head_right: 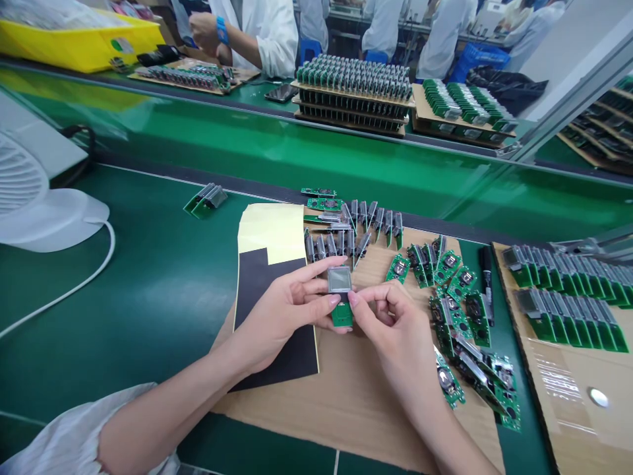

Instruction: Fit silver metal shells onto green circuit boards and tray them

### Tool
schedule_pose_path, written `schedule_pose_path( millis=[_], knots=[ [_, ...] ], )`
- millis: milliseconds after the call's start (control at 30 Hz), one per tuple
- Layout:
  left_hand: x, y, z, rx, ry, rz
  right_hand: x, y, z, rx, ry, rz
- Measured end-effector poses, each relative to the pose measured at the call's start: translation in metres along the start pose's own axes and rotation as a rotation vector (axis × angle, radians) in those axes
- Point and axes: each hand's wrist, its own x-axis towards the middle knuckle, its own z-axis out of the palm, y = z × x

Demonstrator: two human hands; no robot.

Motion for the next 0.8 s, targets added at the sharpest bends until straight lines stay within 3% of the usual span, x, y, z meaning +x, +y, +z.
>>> schedule_pose_path(
  millis=[300,433,600,633,667,800],
  knots=[
    [0.000,0.001,0.000,0.028,0.022,0.029,-0.002,-0.003,0.000,-0.064,0.041,-0.082],
    [-0.001,-0.001,0.001,0.033,0.037,0.045,-0.004,0.002,0.004,-0.142,0.050,-0.189],
    [0.001,-0.002,-0.002,0.006,0.085,0.083,-0.008,0.007,0.011,-0.076,0.323,-0.231],
    [0.001,-0.002,-0.003,0.000,0.102,0.098,-0.008,0.007,0.011,-0.060,0.327,-0.215],
    [0.002,-0.003,-0.003,-0.002,0.116,0.119,-0.008,0.006,0.011,-0.056,0.278,-0.197],
    [0.002,-0.004,-0.004,0.018,0.141,0.213,-0.010,0.002,0.009,-0.061,-0.137,-0.139]
  ],
)
